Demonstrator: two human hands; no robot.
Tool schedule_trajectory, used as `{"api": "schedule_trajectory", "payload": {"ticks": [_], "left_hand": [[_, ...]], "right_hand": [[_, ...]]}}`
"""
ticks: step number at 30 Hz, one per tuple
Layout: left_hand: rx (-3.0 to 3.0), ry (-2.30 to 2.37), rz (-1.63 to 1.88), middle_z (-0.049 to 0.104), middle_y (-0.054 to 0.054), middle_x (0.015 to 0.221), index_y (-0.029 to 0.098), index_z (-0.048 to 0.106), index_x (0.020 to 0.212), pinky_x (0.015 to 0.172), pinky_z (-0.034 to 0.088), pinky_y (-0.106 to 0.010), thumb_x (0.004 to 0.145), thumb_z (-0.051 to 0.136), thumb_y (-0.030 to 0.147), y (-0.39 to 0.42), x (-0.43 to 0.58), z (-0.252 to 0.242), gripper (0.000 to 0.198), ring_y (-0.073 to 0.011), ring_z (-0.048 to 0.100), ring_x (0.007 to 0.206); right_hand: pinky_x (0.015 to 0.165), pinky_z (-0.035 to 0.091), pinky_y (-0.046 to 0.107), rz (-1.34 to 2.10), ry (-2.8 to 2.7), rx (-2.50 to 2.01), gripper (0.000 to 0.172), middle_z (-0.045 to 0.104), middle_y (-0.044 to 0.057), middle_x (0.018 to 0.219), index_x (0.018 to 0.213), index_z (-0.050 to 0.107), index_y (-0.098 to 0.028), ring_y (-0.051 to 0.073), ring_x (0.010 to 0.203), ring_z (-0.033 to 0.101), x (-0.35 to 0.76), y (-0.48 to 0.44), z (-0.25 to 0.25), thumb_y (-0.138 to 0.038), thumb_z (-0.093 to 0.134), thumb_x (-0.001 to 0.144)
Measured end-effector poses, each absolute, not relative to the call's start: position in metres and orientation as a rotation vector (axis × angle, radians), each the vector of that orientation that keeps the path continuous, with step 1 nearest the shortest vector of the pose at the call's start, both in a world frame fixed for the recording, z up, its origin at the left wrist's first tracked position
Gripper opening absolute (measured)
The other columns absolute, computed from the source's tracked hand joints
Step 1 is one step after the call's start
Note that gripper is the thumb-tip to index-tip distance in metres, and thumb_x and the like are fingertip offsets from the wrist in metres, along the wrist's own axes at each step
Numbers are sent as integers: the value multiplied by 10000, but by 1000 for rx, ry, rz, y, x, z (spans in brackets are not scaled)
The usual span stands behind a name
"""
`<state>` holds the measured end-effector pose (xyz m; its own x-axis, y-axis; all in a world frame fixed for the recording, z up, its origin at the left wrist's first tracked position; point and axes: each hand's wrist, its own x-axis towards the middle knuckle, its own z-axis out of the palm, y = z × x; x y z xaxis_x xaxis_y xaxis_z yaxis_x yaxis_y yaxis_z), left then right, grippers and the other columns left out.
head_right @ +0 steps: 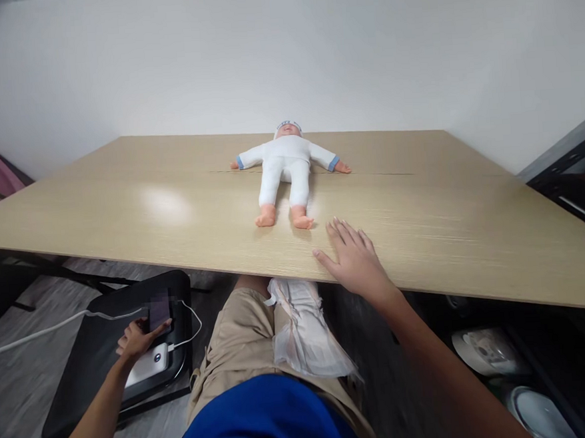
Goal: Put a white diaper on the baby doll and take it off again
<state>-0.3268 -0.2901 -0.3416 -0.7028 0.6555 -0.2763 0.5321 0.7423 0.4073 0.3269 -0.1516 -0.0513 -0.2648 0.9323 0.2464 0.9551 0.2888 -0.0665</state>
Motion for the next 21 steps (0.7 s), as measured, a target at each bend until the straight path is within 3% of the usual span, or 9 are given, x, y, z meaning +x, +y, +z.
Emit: {"api": "schedule_trajectory", "payload": {"ticks": [21], "left_hand": [[914, 2548, 415, 439, -299, 1702, 178, 539, 1531, 1345, 267, -718, 592, 706, 1000, -291, -326, -342, 1259, -595, 381, 1610]], "right_hand": [[1399, 318, 661, -107, -2301, -1717, 800, 415, 193, 1849, 1767, 454, -159, 391, 1720, 388, 325, -154, -49, -666, 350, 1156]]}}
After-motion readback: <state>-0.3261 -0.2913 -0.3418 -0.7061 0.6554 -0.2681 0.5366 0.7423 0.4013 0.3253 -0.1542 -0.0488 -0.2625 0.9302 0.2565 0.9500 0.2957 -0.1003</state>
